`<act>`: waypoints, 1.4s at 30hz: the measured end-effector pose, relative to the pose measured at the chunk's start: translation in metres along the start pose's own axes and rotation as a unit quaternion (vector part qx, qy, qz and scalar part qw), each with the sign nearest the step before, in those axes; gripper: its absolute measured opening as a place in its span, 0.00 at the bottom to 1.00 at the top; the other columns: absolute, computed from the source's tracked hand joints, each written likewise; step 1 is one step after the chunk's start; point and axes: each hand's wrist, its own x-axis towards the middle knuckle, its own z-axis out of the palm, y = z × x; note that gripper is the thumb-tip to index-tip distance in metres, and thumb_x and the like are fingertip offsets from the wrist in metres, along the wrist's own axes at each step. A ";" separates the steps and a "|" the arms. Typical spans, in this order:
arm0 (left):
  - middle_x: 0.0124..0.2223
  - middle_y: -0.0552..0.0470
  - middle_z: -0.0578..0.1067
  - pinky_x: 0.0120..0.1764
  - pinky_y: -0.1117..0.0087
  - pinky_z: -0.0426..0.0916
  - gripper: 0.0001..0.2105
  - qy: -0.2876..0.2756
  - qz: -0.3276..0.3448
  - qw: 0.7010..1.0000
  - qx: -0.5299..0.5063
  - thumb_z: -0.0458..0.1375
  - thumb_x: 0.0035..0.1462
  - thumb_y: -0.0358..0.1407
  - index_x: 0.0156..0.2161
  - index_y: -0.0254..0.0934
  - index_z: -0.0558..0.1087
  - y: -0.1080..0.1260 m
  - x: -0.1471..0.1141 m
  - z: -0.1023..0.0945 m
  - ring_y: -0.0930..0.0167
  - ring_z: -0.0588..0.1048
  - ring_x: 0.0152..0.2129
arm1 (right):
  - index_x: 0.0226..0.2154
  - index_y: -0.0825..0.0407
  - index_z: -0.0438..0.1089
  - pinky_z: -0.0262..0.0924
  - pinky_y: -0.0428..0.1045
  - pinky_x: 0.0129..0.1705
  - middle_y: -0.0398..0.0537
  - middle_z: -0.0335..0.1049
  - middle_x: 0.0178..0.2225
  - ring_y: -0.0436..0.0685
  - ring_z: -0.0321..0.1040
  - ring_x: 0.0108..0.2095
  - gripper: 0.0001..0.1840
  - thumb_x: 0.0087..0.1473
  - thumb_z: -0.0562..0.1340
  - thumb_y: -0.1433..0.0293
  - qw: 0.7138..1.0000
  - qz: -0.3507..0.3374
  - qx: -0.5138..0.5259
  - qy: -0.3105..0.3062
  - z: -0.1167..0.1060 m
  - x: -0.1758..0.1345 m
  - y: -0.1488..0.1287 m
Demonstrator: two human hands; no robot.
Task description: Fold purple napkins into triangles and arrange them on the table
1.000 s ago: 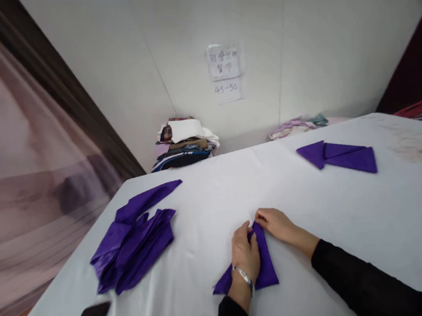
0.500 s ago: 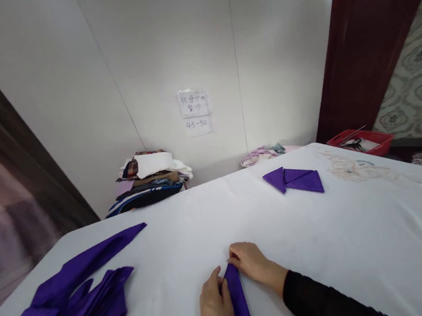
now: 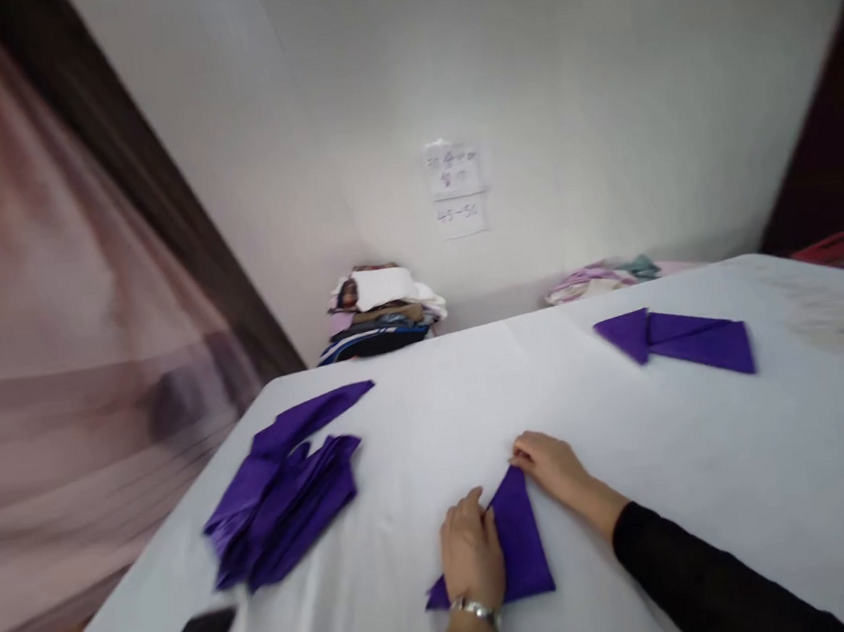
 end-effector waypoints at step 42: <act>0.36 0.54 0.70 0.32 0.73 0.59 0.08 -0.053 -0.086 0.991 0.086 0.48 0.58 0.31 0.36 0.41 0.69 0.001 -0.060 -0.045 0.74 0.70 0.31 | 0.49 0.50 0.66 0.45 0.58 0.57 0.51 0.63 0.53 0.61 0.55 0.55 0.22 0.57 0.50 0.58 0.980 -0.174 0.097 -0.023 -0.017 -0.063 -0.046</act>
